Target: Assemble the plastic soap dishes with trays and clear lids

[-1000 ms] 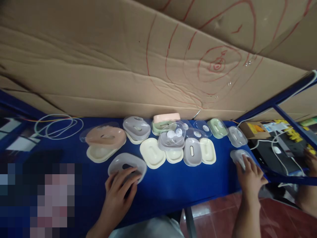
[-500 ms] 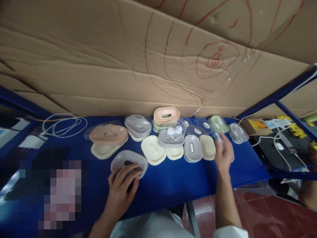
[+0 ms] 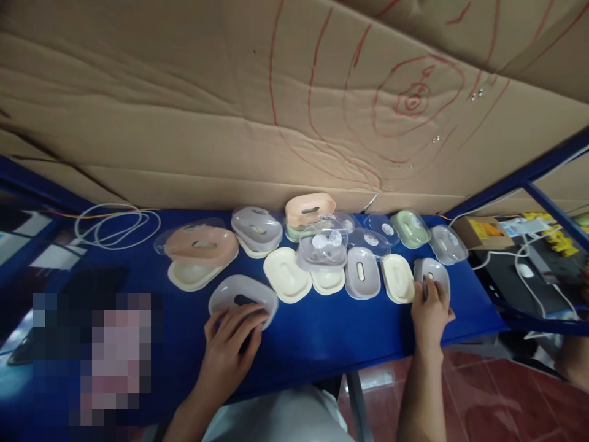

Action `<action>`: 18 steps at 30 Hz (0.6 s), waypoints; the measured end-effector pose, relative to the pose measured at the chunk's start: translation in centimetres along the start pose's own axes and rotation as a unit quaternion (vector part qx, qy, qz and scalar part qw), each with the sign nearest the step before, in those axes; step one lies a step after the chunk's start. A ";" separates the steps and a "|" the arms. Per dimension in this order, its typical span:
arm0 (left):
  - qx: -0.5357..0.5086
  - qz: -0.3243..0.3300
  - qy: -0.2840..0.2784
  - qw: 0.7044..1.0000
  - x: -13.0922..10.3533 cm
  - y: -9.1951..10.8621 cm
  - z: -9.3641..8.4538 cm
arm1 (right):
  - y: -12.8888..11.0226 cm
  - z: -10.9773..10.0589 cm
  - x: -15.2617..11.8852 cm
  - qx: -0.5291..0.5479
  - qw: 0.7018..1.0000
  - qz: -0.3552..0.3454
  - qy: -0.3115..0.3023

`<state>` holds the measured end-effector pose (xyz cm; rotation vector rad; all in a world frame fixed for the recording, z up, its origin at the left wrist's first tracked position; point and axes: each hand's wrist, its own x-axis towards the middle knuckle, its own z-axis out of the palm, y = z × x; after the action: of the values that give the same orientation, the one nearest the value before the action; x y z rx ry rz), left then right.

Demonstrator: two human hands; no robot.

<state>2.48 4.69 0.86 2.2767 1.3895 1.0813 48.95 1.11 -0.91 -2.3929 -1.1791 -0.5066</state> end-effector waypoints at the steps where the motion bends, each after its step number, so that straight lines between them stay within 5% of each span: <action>1: -0.001 0.001 -0.001 1.000 0.0 0.0 0.0 | 0.3 0.0 0.3 -0.002 1.000 0.007 -0.004; 7: 0.000 0.006 0.005 1.000 -0.1 -0.1 -0.2 | -2.4 -0.9 2.9 0.123 0.990 0.051 0.055; 9: 0.004 0.009 0.008 1.000 0.0 -0.1 -0.2 | -5.4 -1.4 3.4 0.175 0.982 -0.042 0.054; 13: 0.010 0.010 0.016 1.000 0.0 -0.1 -0.2 | -9.9 -2.0 5.6 0.162 0.955 -0.246 -0.039; 18: 0.017 0.018 0.013 1.000 -0.1 -0.1 -0.1 | -6.3 1.2 11.8 0.091 0.983 -0.158 -0.016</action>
<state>2.27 4.69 0.85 2.3283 1.3911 1.1108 50.81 12.90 5.27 -2.0775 -1.5616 -0.4371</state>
